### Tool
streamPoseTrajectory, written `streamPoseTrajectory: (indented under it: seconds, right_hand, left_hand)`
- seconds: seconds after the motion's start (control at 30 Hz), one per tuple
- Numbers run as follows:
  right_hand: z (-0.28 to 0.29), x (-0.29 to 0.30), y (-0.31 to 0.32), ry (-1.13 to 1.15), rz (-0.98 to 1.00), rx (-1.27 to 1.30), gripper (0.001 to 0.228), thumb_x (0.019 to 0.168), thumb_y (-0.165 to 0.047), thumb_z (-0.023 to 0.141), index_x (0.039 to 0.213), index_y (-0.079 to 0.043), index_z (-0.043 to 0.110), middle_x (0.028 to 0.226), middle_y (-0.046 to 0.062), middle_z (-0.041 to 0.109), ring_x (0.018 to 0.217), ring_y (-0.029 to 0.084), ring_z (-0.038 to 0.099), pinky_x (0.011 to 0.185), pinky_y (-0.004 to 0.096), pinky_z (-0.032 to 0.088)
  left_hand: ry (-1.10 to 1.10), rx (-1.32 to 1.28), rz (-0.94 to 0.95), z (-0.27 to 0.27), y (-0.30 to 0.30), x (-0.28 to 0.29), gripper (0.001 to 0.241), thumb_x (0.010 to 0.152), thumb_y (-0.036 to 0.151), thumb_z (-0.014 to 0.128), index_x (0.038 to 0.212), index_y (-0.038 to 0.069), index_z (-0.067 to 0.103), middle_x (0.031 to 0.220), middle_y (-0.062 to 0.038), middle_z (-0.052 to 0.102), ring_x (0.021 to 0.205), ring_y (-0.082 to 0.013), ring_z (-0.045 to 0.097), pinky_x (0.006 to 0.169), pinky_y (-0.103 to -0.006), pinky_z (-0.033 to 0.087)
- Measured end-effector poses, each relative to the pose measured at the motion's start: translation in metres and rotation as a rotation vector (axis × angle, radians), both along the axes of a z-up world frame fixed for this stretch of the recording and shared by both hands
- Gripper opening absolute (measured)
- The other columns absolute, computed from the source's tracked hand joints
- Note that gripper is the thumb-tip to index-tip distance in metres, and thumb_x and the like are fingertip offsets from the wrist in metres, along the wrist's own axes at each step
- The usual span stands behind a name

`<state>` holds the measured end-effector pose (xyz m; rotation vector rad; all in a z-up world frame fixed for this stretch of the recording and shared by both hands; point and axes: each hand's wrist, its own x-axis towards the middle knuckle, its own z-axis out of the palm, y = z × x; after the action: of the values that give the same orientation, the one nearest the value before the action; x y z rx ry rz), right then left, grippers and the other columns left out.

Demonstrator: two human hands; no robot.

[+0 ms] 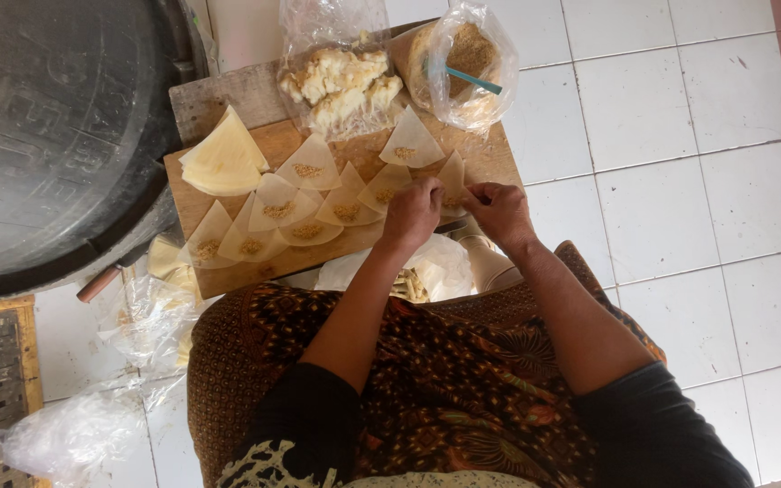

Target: The person places filling into snack wrappers using a spoon and folds the wrappers by hand.

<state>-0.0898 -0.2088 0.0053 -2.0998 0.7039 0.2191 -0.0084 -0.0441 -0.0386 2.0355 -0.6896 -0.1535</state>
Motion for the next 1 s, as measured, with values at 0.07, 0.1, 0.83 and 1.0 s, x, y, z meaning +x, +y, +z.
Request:
streamPoseTrajectory:
  seconds: [0.07, 0.1, 0.83, 1.0]
  right_hand:
    - [0.001, -0.001, 0.000, -0.005, 0.015, -0.018, 0.033, 0.095, -0.022, 0.074, 0.122, -0.004, 0.071, 0.108, 0.012, 0.077, 0.092, 0.015, 0.075, 0.088, 0.030, 0.062]
    - [0.002, -0.001, 0.000, -0.016, 0.019, -0.019, 0.034, 0.094, -0.022, 0.074, 0.122, -0.004, 0.071, 0.108, 0.012, 0.077, 0.093, 0.015, 0.075, 0.089, 0.031, 0.061]
    - [-0.003, -0.008, 0.000, -0.103, -0.009, -0.021, 0.022, 0.090, -0.012, 0.075, 0.110, -0.003, 0.073, 0.102, 0.010, 0.077, 0.091, 0.014, 0.075, 0.087, 0.028, 0.062]
    - [-0.004, -0.008, -0.001, -0.114, -0.004, -0.003, 0.019, 0.095, -0.005, 0.064, 0.112, -0.003, 0.073, 0.103, 0.010, 0.078, 0.093, 0.013, 0.075, 0.088, 0.028, 0.062]
  left_hand:
    - [0.029, 0.011, 0.029, 0.000, -0.001, 0.002, 0.011, 0.099, 0.015, 0.064, 0.105, 0.007, 0.069, 0.093, -0.017, 0.072, 0.090, -0.0375, 0.069, 0.079, -0.0469, 0.055]
    - [0.044, 0.016, 0.043, 0.000, -0.001, 0.002, 0.012, 0.100, 0.015, 0.063, 0.108, 0.007, 0.069, 0.093, -0.017, 0.072, 0.091, -0.0384, 0.069, 0.080, -0.0475, 0.054]
    - [-0.048, 0.156, -0.011, 0.007, -0.004, -0.002, 0.013, 0.097, 0.017, 0.066, 0.097, 0.006, 0.071, 0.093, -0.017, 0.073, 0.086, -0.0357, 0.071, 0.080, -0.0461, 0.056]
    - [0.025, 0.103, -0.012, -0.002, -0.005, -0.002, 0.012, 0.099, 0.015, 0.064, 0.106, 0.009, 0.070, 0.101, -0.014, 0.075, 0.093, -0.0356, 0.072, 0.080, -0.0461, 0.056]
